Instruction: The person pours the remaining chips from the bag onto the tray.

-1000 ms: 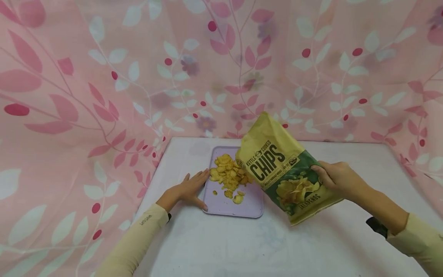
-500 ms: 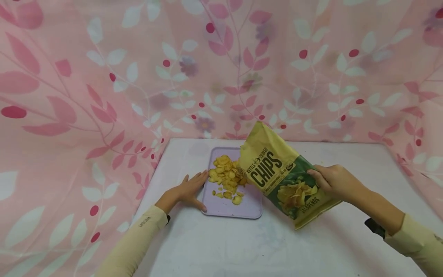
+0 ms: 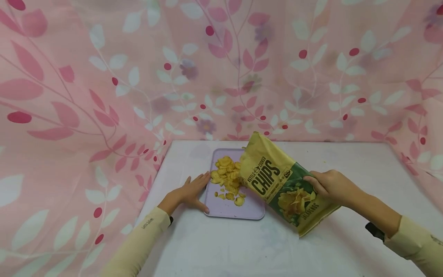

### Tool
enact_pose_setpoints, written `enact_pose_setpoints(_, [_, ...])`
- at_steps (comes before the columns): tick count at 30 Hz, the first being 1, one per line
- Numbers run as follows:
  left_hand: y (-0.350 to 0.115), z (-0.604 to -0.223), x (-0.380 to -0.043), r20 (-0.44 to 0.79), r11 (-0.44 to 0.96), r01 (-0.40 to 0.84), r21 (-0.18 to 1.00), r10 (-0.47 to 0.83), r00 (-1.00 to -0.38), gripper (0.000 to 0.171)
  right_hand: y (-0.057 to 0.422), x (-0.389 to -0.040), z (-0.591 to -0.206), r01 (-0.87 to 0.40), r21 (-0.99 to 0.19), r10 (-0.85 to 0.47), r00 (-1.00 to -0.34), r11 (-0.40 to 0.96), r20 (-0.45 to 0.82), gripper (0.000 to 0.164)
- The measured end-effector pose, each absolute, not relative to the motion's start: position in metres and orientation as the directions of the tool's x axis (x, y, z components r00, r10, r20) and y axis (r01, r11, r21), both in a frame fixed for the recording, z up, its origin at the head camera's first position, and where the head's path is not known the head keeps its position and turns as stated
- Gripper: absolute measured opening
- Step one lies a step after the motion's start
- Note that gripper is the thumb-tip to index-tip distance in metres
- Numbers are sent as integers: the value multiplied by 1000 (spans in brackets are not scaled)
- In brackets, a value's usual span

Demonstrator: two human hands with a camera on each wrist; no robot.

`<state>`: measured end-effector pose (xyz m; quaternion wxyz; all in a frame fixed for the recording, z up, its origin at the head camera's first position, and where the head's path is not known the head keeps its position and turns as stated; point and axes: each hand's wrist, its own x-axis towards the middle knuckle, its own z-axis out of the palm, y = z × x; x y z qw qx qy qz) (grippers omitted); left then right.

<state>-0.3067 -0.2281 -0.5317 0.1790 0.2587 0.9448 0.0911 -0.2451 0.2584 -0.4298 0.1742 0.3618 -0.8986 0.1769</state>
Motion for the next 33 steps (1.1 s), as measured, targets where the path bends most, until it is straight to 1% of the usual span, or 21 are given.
enact_pose_setpoints(2, [-228, -533, -307, -303, 850, 455, 266, 522, -797, 142, 260, -246, -428, -716, -175, -588, -666, 675, 458, 26])
enact_pose_setpoints(4, [-228, -534, -307, -314, 848, 455, 271, 525, -791, 143, 262, -247, -424, -718, -167, -577, -655, 675, 487, 29])
enact_pose_setpoints(7, [-229, -535, -308, -319, 853, 454, 258, 519, -793, 143, 264, -248, -419, -714, -187, -547, -653, 674, 523, 34])
enact_pose_setpoints(10, [-229, -534, -309, -302, 852, 455, 261, 519, -799, 143, 263, -249, -419, -719, -202, -559, -659, 666, 503, 35])
enact_pose_setpoints(15, [-229, -532, -310, -303, 843, 456, 285, 531, -792, 144, 261, -247, -429, -731, -169, -610, -655, 662, 446, 31])
enact_pose_setpoints(21, [-229, -535, -311, -313, 850, 455, 266, 522, -793, 144, 262, -247, -436, -720, -178, -591, -664, 671, 458, 28])
enact_pose_setpoints(25, [-229, -535, -310, -312, 846, 457, 275, 529, -789, 144, 264, -247, -431, -730, -160, -590, -644, 665, 487, 29])
enact_pose_setpoints(28, [-229, -533, -310, -311, 847, 460, 269, 528, -790, 144, 265, -248, -425, -739, -168, -567, -623, 652, 539, 35])
enact_pose_setpoints(30, [-229, -532, -310, -304, 846, 459, 272, 528, -793, 144, 265, -248, -422, -735, -186, -552, -628, 652, 549, 37])
enact_pose_setpoints(33, [-229, -532, -310, -302, 845, 461, 270, 529, -793, 144, 263, -248, -423, -714, -201, -551, -661, 670, 510, 35])
